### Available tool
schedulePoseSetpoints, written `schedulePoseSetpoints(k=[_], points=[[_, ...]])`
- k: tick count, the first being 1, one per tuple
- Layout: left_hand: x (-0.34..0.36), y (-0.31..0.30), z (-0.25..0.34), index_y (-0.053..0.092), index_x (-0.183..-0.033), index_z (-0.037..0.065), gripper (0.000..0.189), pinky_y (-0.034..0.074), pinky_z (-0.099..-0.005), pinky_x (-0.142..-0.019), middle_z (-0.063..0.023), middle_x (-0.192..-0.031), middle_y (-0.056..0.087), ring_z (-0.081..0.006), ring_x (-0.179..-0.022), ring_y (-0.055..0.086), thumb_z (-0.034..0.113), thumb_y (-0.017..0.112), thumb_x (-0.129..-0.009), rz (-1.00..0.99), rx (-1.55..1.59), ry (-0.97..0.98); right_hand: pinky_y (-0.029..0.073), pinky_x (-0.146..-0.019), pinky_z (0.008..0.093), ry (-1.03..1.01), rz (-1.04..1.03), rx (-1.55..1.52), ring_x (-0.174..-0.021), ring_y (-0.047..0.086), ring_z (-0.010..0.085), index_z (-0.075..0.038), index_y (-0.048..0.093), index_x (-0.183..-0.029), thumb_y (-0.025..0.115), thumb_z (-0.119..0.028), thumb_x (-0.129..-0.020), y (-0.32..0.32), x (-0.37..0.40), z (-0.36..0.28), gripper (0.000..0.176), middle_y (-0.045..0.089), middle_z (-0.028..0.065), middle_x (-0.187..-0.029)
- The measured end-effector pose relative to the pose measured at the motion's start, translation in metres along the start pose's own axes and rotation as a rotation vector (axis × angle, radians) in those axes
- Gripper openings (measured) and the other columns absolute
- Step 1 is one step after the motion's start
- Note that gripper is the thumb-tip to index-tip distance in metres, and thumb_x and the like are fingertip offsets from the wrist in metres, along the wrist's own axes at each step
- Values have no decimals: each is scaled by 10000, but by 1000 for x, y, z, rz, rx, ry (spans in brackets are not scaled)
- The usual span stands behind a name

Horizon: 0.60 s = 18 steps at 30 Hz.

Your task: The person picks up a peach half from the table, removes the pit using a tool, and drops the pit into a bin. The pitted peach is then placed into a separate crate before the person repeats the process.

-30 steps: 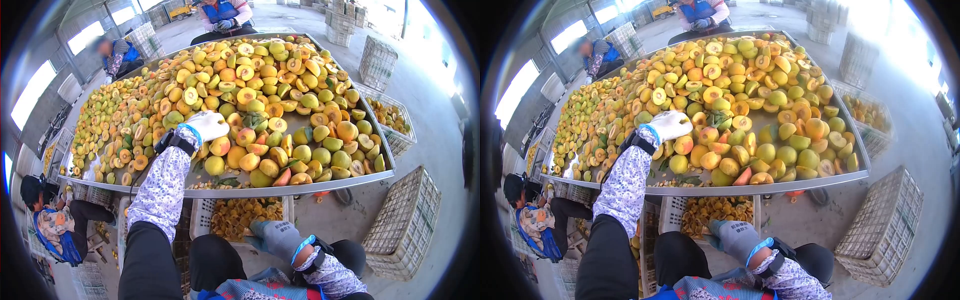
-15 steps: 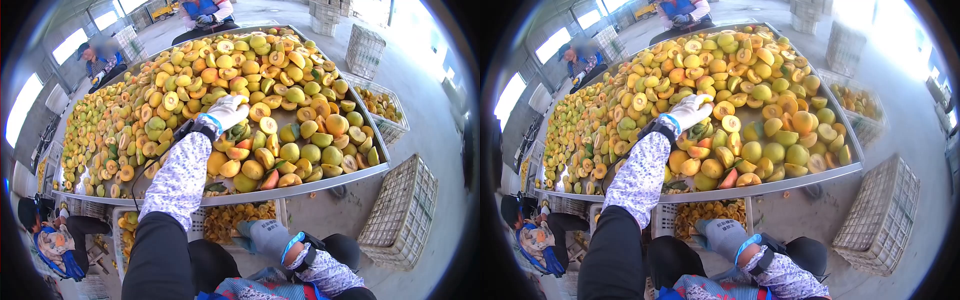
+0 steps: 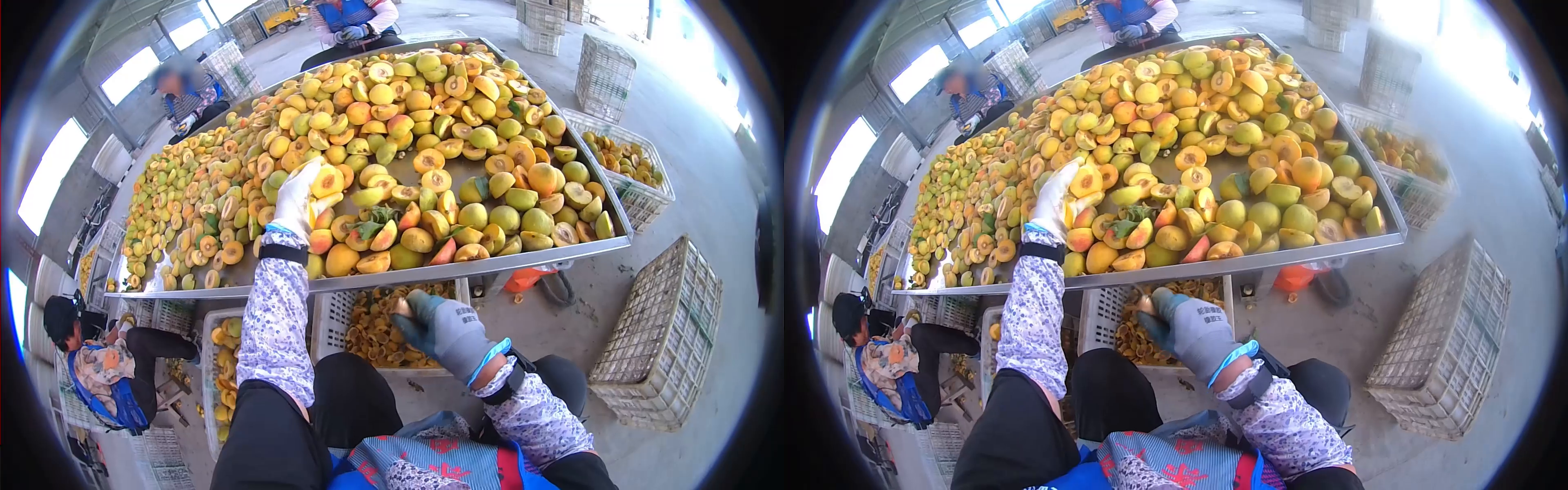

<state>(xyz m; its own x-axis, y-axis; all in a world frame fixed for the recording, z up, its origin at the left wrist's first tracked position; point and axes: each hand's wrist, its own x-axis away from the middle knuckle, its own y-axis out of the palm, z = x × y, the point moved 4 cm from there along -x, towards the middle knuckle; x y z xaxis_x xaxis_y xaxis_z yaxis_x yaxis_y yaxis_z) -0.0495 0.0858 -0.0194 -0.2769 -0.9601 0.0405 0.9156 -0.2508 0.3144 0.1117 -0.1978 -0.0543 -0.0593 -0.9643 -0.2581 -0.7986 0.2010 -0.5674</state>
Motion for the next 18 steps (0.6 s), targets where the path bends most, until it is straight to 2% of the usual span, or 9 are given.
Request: schedulePoseSetpoints(k=[1, 2, 5, 8, 9, 10, 12, 16, 18], points=[[7, -9, -4, 589, -1299, 33, 338, 614, -479, -882, -163, -1257, 627, -268, -1186, 624, 205, 604, -1007, -29, 112, -18, 485, -582, 435, -37, 80, -33, -638, 642, 356, -55, 620, -920, 675, -225, -965, 0, -3, 2, 184, 643, 169, -722], [-4, -35, -22, 597, -1286, 46, 339, 615, -462, -886, -137, -1256, 638, -273, -1179, 628, 256, 587, -1020, -171, 48, 166, 485, -581, 424, -28, 115, -117, -625, 636, 328, -53, 622, -927, 674, -221, -967, 0, -6, -2, 180, 636, 163, -713], [52, -8, -11, 587, -1277, 44, 330, 609, -354, -888, -85, -1244, 650, -219, -1137, 648, 277, 542, -1048, -39, 295, 91, 500, -580, 384, 1, 143, -234, -617, 651, 299, -34, 643, -975, 674, -187, -969, -7, -16, -15, 156, 651, 169, -730], [91, 19, -25, 580, -1293, 49, 364, 578, -264, -853, -67, -1234, 660, -176, -1103, 659, 322, 507, -1065, -123, -487, 697, 500, -588, 352, -17, 225, -435, -624, 650, 197, -21, 631, -1059, 675, -196, -974, 11, -31, -6, 199, 647, 145, -711], [109, 35, -26, 582, -1304, 38, 372, 568, -254, -839, -75, -1232, 661, -164, -1087, 661, 315, 494, -1072, -51, -152, 362, 494, -598, 323, -23, 320, -552, -665, 606, 115, -17, 592, -1082, 689, -187, -968, 16, -36, -8, 226, 652, 105, -746], [133, 55, -28, 584, -1314, 27, 381, 558, -243, -824, -82, -1229, 662, -151, -1070, 662, 309, 482, -1079, 18, 179, 20, 493, -609, 299, -62, 397, -619, -671, 576, 113, -21, 568, -1083, 701, -177, -965, 15, -41, -12, 236, 645, 53, -793], [170, 81, -24, 605, -1323, -3, 448, 530, -266, -871, -75, -1207, 661, -133, -1024, 648, 349, 455, -1089, -64, -181, 134, 489, -625, 280, 13, 403, -837, -685, 559, 110, -27, 561, -1065, 709, -171, -963, 25, -52, 2, 230, 615, 4, -816], [177, 79, -36, 589, -1304, -21, 436, 509, -294, -948, -96, -1232, 638, -159, -1083, 633, 325, 407, -1110, -113, -221, 279, 422, -470, 215, 367, 58, -1035, -556, 524, 50, -49, 566, -1071, 675, -243, -993, 16, -38, -10, 235, 605, -25, -826], [180, 77, -39, 565, -1317, -20, 420, 508, -300, -963, -112, -1246, 628, -171, -1107, 627, 303, 385, -1117, -115, -300, 410, 376, -417, 198, 384, 57, -1017, -517, 519, 34, -79, 582, -1068, 661, -282, -1003, 20, -38, -12, 227, 611, -30, -789]])
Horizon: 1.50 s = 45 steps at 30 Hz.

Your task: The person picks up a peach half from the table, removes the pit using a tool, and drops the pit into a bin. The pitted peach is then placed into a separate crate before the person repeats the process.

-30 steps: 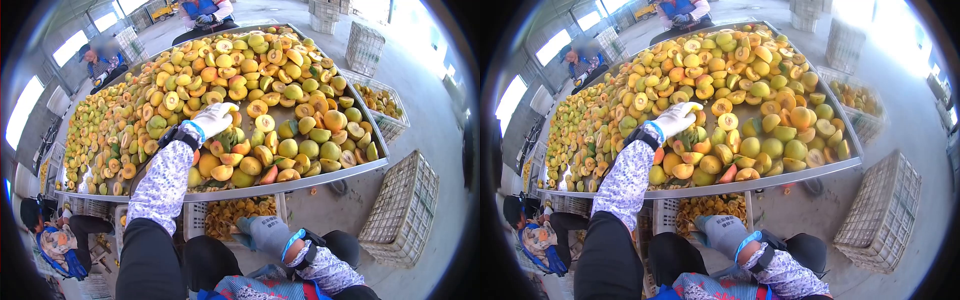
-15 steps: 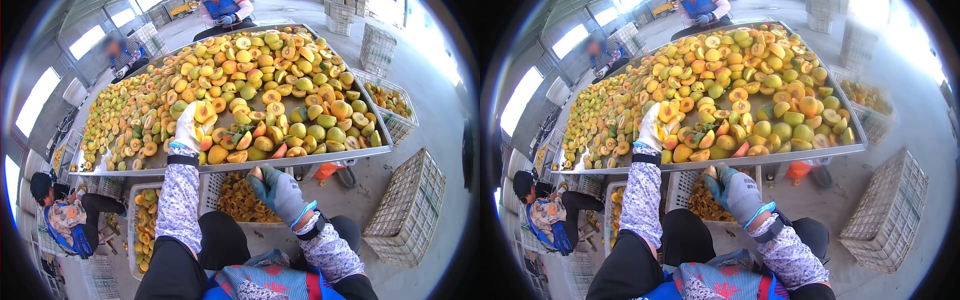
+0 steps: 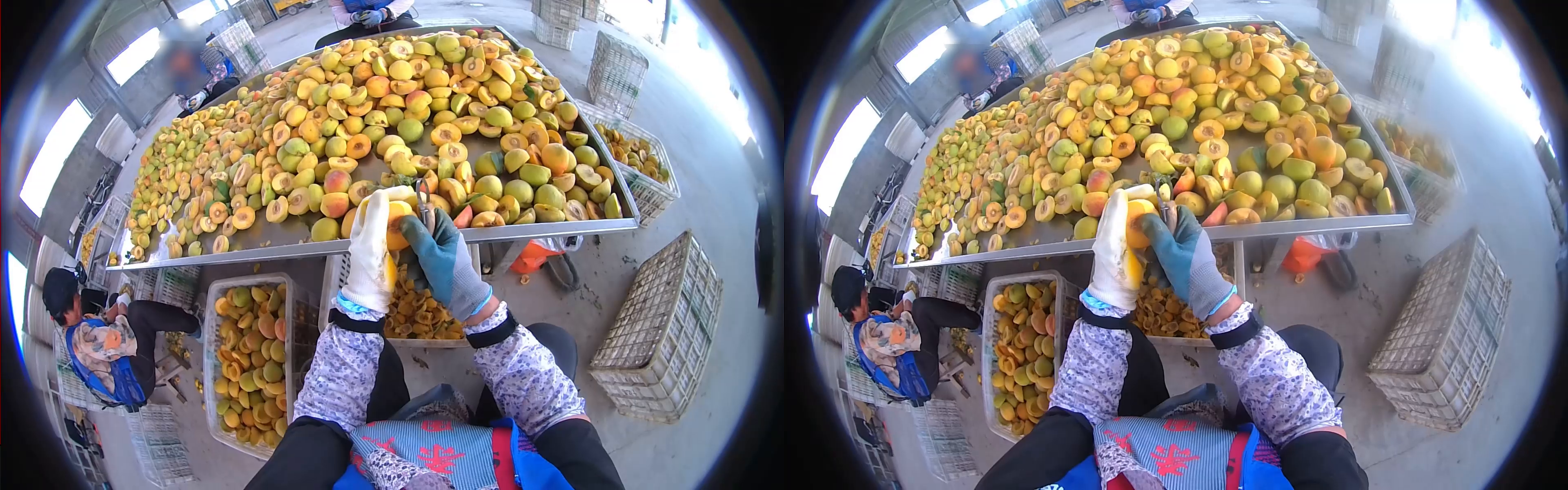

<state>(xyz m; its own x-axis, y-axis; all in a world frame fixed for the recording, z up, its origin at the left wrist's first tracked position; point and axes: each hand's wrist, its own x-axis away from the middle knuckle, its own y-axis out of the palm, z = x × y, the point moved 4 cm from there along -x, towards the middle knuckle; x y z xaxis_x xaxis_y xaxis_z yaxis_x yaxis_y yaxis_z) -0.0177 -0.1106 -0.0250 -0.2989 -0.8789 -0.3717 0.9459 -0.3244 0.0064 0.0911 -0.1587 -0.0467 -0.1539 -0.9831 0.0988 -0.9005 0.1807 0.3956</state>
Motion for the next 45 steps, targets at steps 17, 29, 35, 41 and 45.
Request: schedulePoseSetpoints(k=[17, 29, 35, 41, 45], points=[[5, -11, -21, 563, -1227, 10, 440, 583, -470, -921, -183, -1272, 632, -330, -1172, 646, 403, 424, -1085, 246, 798, -238, 522, -662, 439, -464, 25, 829, -829, 676, 446, 13, 639, -1068, 623, -197, -1006, 13, 11, 26, 219, 692, 250, -873], [8, -21, -24, 653, -1032, 6, 527, 604, -368, -684, -140, -944, 709, -252, -800, 709, 502, 476, -1050, 327, 541, -273, 536, -799, 402, -408, -132, 669, -940, 715, 359, 17, 620, -1201, 567, -191, -1034, 18, 10, 49, 272, 724, 234, -1010], [8, -23, -19, 678, -923, -17, 555, 597, -346, -611, -161, -868, 722, -253, -724, 711, 486, 481, -1052, 326, 479, -266, 507, -715, 313, -283, -168, 545, -777, 656, 164, -3, 631, -1113, 535, -269, -1062, 18, 10, 66, 287, 710, 114, -876], [4, -24, -18, 696, -848, -29, 590, 586, -329, -569, -180, -815, 723, -256, -666, 707, 479, 478, -1056, 170, 482, -269, 323, -417, 235, 232, -310, 213, -451, 427, 74, -116, 590, -883, 417, -497, -1076, 30, 28, 37, 461, 489, -27, -602], [-1, -23, -31, 689, -821, -15, 583, 557, -348, -521, -186, -775, 708, -264, -597, 675, 481, 483, -1048, 19, 686, -264, 198, -314, 216, 688, -539, -251, -365, 275, 51, -183, 553, -843, 397, -613, -1046, 20, 36, 48, 500, 373, -60, -543]])
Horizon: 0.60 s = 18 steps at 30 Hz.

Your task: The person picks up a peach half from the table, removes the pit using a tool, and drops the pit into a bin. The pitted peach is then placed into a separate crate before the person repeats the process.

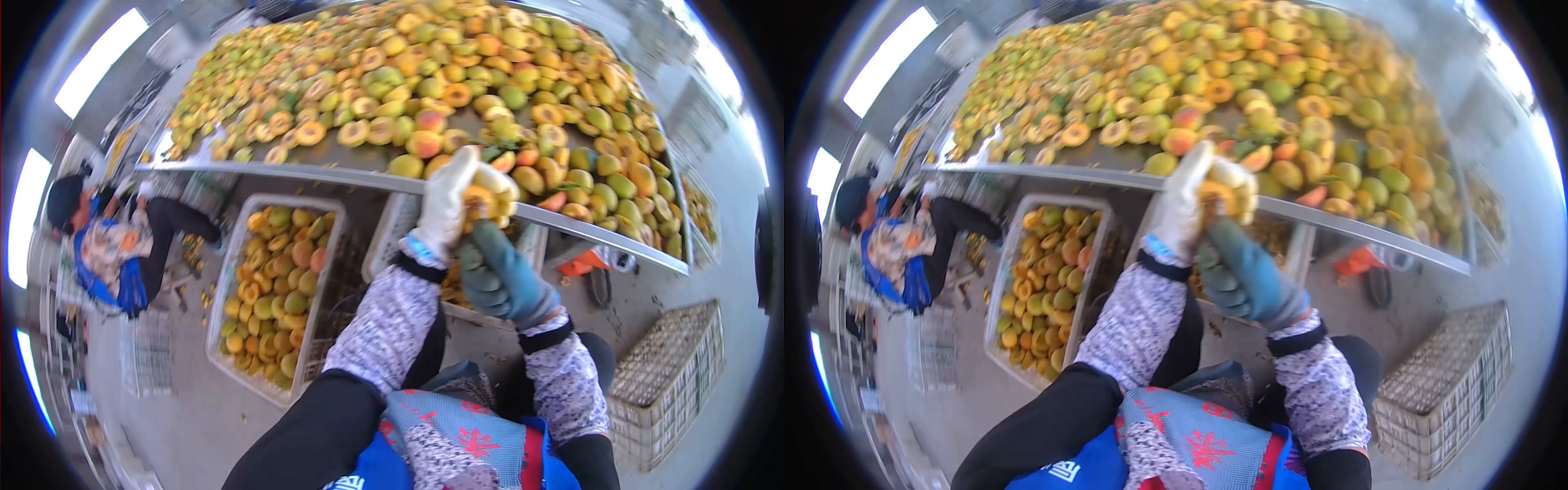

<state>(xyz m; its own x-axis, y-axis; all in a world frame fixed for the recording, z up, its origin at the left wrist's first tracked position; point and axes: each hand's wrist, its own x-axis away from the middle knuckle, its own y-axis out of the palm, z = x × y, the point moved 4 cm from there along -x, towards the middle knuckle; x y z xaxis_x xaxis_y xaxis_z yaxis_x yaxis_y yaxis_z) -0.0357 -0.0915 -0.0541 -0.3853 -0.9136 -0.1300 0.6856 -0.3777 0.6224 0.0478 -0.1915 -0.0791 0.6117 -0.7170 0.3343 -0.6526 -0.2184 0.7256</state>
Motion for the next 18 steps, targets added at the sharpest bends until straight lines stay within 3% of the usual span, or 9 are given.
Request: schedulePoseSetpoints(k=[3, 7, 9, 10, 11, 13, 15, 17, 18], points=[[2, 0, -9, 636, -870, 31, 513, 562, -392, -563, -191, -838, 690, -296, -657, 669, 480, 465, -1051, 52, 217, -131, 200, -319, 196, -29, -29, -137, -368, 261, 23, -165, 545, -877, 404, -530, -1076, 0, 1, -4, 439, 330, -76, -550], [-5, -15, 2, 630, -939, 34, 507, 583, -413, -580, -161, -888, 702, -286, -717, 698, 513, 487, -1029, 216, 358, -58, 324, -359, 285, -24, 400, 534, -370, 382, 151, -111, 578, -911, 495, -388, -1074, -9, 8, -6, 332, 430, -14, -549], [2, -31, 30, 644, -949, 28, 507, 588, -406, -588, -166, -916, 714, -281, -731, 705, 504, 489, -1032, 372, 228, 34, 432, -480, 393, -526, 456, 1248, -522, 548, 320, -64, 624, -941, 553, -382, -1035, -53, 0, 3, 338, 579, 128, -650], [7, -47, 42, 662, -969, 24, 507, 587, -393, -588, -164, -934, 726, -268, -739, 711, 500, 498, -1030, 390, 179, 108, 461, -537, 431, -597, 499, 1434, -597, 591, 375, -47, 636, -952, 578, -370, -1018, -58, 0, 6, 335, 616, 175, -695], [14, -63, 60, 676, -994, 14, 501, 587, -364, -587, -161, -918, 736, -246, -718, 717, 490, 519, -1025, 461, 34, 109, 491, -593, 470, -670, 560, 1617, -671, 634, 430, -29, 649, -964, 602, -358, -1001, -62, 1, 9, 334, 654, 223, -739], [39, -110, 91, 702, -975, 21, 433, 580, -298, -594, -115, -892, 755, -187, -679, 722, 433, 577, -1013, 644, -309, 178, 500, -699, 519, -408, 742, 1646, -818, 640, 480, -5, 654, -979, 644, -317, -972, -63, 8, 5, 311, 655, 272, -815], [64, -181, 115, 731, -893, 24, 406, 549, -269, -668, -81, -907, 766, -157, -764, 720, 401, 622, -996, 854, -757, 360, 504, -652, 507, -485, 757, 1638, -766, 649, 459, -30, 657, -951, 665, -308, -959, -58, 9, 5, 279, 657, 247, -777], [93, -227, 145, 719, -832, 29, 387, 487, -470, -734, -178, -816, 713, -383, -789, 669, 353, 565, -978, 1078, -1494, 455, 505, -611, 498, -564, 770, 1664, -722, 654, 443, -54, 658, -924, 687, -296, -943, -55, 9, 9, 245, 655, 225, -743], [105, -237, 153, 717, -840, 23, 370, 487, -492, -754, -196, -856, 717, -422, -839, 653, 327, 551, -969, 1102, -1604, 360, 505, -594, 494, -605, 782, 1698, -704, 653, 436, -66, 657, -910, 698, -288, -935, -56, 8, 15, 228, 651, 215, -728]])
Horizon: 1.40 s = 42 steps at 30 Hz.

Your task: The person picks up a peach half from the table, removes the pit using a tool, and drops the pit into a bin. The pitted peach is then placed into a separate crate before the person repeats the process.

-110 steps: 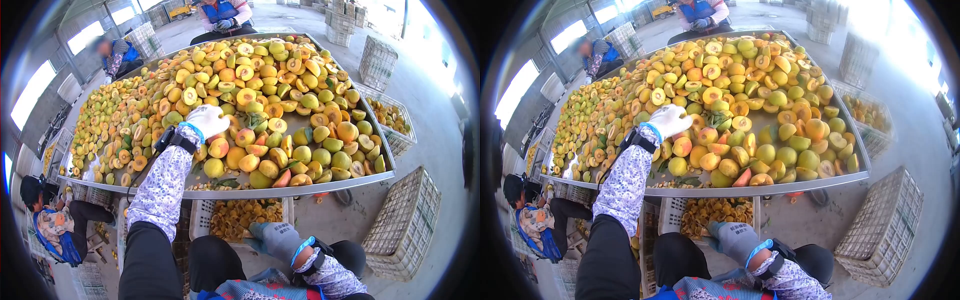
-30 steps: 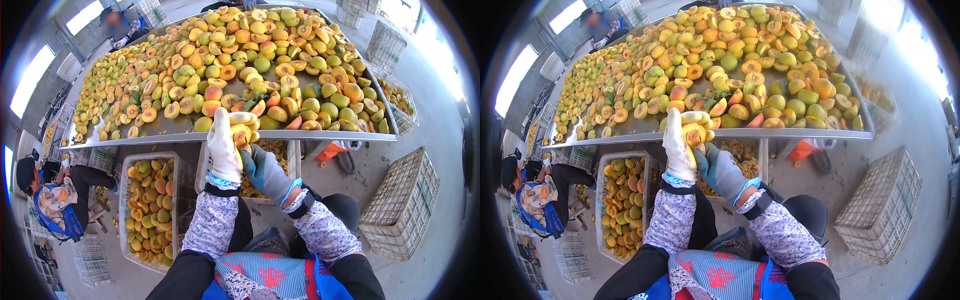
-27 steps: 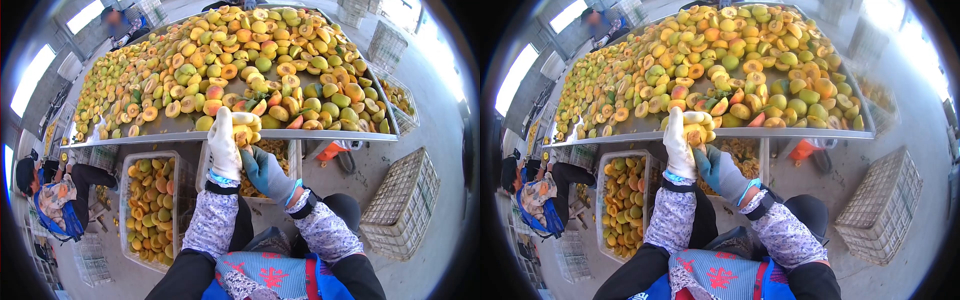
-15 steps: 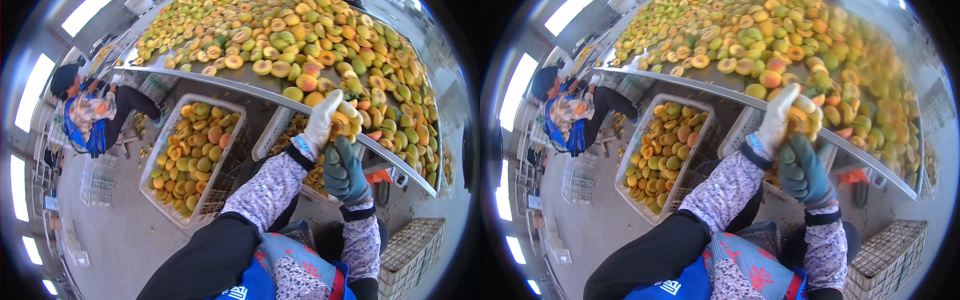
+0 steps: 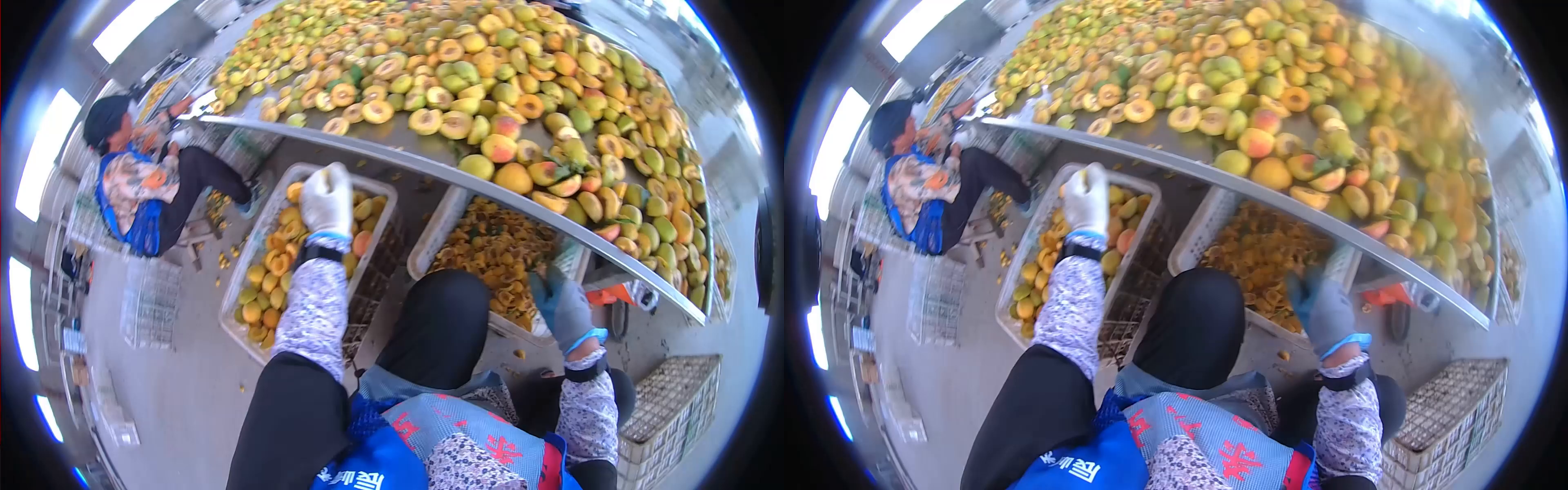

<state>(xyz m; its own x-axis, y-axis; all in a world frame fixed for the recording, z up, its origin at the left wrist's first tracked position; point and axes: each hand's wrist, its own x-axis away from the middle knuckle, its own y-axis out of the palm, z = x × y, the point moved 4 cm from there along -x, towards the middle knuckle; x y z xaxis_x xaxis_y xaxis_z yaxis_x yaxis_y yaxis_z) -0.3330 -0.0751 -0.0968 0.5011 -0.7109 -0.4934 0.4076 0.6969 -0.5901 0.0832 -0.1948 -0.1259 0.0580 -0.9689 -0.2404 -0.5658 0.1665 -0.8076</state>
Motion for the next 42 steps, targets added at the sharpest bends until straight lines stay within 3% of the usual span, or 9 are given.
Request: schedulePoseSetpoints(k=[2, 3, 5, 7, 11, 16, 29, 36, 42], points=[[-2, 41, -104, 609, -1258, 42, 450, 439, -497, -1011, -221, -1268, 622, -423, -1179, 560, 370, 532, -959, 24, -270, 329, 500, -556, 486, -12, 32, 47, -667, 650, 424, -89, 648, -876, 719, -275, -916, 6, 0, 2, 203, 636, 199, -687], [11, 79, -178, 504, -1401, 70, 577, 360, -480, -1120, -205, -1425, 518, -400, -1323, 464, 444, 508, -962, -382, -251, 80, 497, -535, 480, 8, 22, 50, -647, 647, 417, -100, 640, -855, 728, -269, -906, 10, 1, -1, 197, 625, 191, -662], [9, 115, -239, 488, -1439, 105, 680, 333, -451, -1153, -194, -1502, 461, -384, -1394, 408, 583, 480, -955, -539, -579, 222, 504, -573, 500, 50, -16, -9, -671, 655, 426, -75, 627, -846, 713, -280, -917, 3, -7, -12, 233, 637, 219, -675], [5, 81, -167, 526, -1403, 74, 695, 344, -444, -1137, -205, -1443, 517, -389, -1359, 445, 599, 508, -947, -501, -215, -113, 507, -591, 511, 50, -36, -120, -681, 660, 428, -66, 621, -839, 706, -288, -923, -4, -12, -21, 252, 649, 227, -690], [5, 22, 38, 691, -1150, 20, 381, 540, -384, -863, -192, -1045, 720, -331, -938, 696, 334, 694, -933, 167, 242, 213, 505, -626, 525, 62, -23, -199, -702, 660, 441, -40, 634, -868, 686, -290, -940, -13, -18, -30, 265, 668, 229, -729], [34, 50, 197, 714, -1029, 25, 475, 529, -416, -808, -216, -973, 722, -339, -846, 697, 470, 711, -861, -536, -61, 568, 504, -637, 519, 60, -59, -245, -713, 658, 438, -50, 633, -892, 681, -285, -946, -17, -16, -26, 245, 669, 230, -739], [13, 102, 185, 631, -1200, 8, 611, 512, -433, -908, -195, -1137, 699, -323, -1055, 667, 465, 748, -812, -923, 156, 289, 487, -647, 500, 43, 97, -331, -769, 638, 458, -10, 614, -926, 657, -294, -970, -48, -22, -29, 291, 651, 244, -768], [35, 107, 216, 553, -1274, -30, 776, 506, -428, -906, -213, -1161, 681, -330, -1101, 656, 502, 784, -759, -947, -297, 418, 496, -662, 506, 67, 101, -353, -761, 648, 449, 2, 640, -947, 659, -288, -966, -39, -24, -25, 291, 660, 249, -769], [26, 86, 204, 519, -1406, 15, 673, 529, -352, -912, -124, -1200, 668, -195, -1059, 654, 267, 782, -840, -978, 567, 33, 498, -637, 474, 79, 147, -543, -759, 656, 449, -2, 639, -977, 644, -270, -984, -53, -24, -34, 268, 657, 256, -776]])
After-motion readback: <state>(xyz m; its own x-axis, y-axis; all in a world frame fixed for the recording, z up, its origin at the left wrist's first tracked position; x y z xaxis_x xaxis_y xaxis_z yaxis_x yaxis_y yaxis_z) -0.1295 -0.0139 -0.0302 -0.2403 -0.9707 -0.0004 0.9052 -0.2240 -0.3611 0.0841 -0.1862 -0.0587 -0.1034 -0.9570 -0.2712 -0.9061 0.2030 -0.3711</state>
